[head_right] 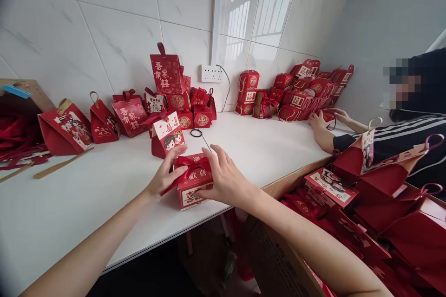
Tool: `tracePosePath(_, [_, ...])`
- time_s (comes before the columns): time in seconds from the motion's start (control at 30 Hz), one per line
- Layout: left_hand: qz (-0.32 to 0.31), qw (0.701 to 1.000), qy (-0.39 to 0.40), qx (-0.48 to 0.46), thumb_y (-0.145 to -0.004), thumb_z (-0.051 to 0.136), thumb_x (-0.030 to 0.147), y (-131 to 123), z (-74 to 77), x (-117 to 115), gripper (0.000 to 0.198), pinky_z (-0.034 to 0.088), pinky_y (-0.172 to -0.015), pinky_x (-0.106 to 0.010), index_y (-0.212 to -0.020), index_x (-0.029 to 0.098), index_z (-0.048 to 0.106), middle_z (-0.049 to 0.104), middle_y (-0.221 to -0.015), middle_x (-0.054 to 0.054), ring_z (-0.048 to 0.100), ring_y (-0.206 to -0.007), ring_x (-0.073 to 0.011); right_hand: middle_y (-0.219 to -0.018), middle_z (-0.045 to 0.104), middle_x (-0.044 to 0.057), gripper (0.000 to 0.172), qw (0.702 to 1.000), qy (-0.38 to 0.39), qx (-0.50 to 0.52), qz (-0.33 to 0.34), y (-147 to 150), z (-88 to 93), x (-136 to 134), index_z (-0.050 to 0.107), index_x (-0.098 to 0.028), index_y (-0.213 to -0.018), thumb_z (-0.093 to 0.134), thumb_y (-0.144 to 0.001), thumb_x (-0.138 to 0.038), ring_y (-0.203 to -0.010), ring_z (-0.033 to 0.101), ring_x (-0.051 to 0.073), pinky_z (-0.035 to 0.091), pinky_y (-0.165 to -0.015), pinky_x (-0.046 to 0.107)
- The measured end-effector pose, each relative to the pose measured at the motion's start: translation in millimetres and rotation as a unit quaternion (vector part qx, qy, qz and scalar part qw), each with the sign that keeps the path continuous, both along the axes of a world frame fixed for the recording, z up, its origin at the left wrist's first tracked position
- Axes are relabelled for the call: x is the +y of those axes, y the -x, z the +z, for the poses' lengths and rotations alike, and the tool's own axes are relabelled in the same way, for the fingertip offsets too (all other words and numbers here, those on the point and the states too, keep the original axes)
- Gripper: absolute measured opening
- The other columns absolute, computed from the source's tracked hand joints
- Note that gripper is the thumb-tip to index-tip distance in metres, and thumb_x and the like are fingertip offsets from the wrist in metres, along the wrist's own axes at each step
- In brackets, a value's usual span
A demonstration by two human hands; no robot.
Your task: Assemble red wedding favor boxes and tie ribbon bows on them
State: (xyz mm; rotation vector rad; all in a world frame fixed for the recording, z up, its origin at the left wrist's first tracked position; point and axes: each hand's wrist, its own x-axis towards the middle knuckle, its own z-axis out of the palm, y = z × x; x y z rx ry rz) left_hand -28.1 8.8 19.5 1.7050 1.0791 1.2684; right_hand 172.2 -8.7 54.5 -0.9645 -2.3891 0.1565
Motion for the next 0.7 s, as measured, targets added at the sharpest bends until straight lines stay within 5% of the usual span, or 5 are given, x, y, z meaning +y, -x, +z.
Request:
tracePosePath(0.07, [-0.004, 1.000, -0.022, 0.008, -0.076, 0.056, 0.039, -1, 4.7, -2, 0.053, 0.034, -0.107, -0.041, -0.123, 0.020, 0.043, 0.044, -0.134, -0.011, 0.040, -0.128, -0.0272, -0.131, 0.041, 0.019, 0.069, 0.992, -0.100, -0.039, 0.059, 5, 5.2, -6, 0.034, -0.017, -0.132, 0.069, -0.076, -0.036, -0.127, 0.038, 0.032, 0.038, -0.100, 0.051])
tracePosePath(0.17, [-0.040, 0.998, -0.046, 0.033, -0.074, 0.057, 0.037, -2, 10.8, -4, 0.042, 0.035, -0.106, -0.042, -0.111, 0.018, 0.054, 0.050, -0.125, -0.012, 0.044, -0.123, -0.0284, -0.115, 0.055, 0.015, 0.044, 0.977, -0.146, -0.083, 0.128, 16, 7.7, -12, 0.046, -0.016, -0.121, 0.059, -0.084, -0.036, -0.108, 0.052, 0.027, 0.043, -0.093, 0.046])
tracePosePath(0.4, [-0.116, 0.992, -0.014, 0.037, -0.074, 0.052, 0.031, 1, 14.9, 1, 0.028, 0.033, -0.109, -0.041, -0.098, 0.020, 0.062, 0.051, -0.125, -0.010, 0.040, -0.128, -0.0274, -0.096, 0.059, 0.013, 0.039, 0.976, -0.186, -0.055, 0.100, 23, -2.4, -12, 0.054, -0.011, -0.114, 0.057, -0.086, -0.039, -0.092, 0.055, 0.024, 0.048, -0.080, 0.040])
tracePosePath(0.53, [-0.113, 0.992, 0.001, 0.051, -0.074, 0.051, 0.027, 2, 18.8, -1, 0.028, 0.032, -0.110, -0.040, -0.099, 0.019, 0.061, 0.052, -0.125, -0.009, 0.040, -0.128, -0.0264, -0.088, 0.063, 0.008, 0.015, 0.963, -0.231, -0.012, 0.135, 13, -4.6, -13, 0.059, -0.014, -0.100, 0.050, -0.091, -0.022, -0.081, 0.056, 0.017, 0.048, -0.075, 0.034])
tracePosePath(0.7, [-0.066, 0.991, -0.051, 0.109, -0.073, 0.044, 0.018, 1, 27.9, -7, 0.027, 0.030, -0.110, -0.042, -0.090, 0.019, 0.064, 0.053, -0.123, -0.008, 0.041, -0.126, -0.0255, -0.084, 0.064, 0.004, 0.013, 0.939, -0.293, 0.025, 0.177, -1, -5.1, -18, 0.057, -0.016, -0.100, 0.049, -0.090, -0.014, -0.083, 0.058, 0.015, 0.047, -0.084, 0.035])
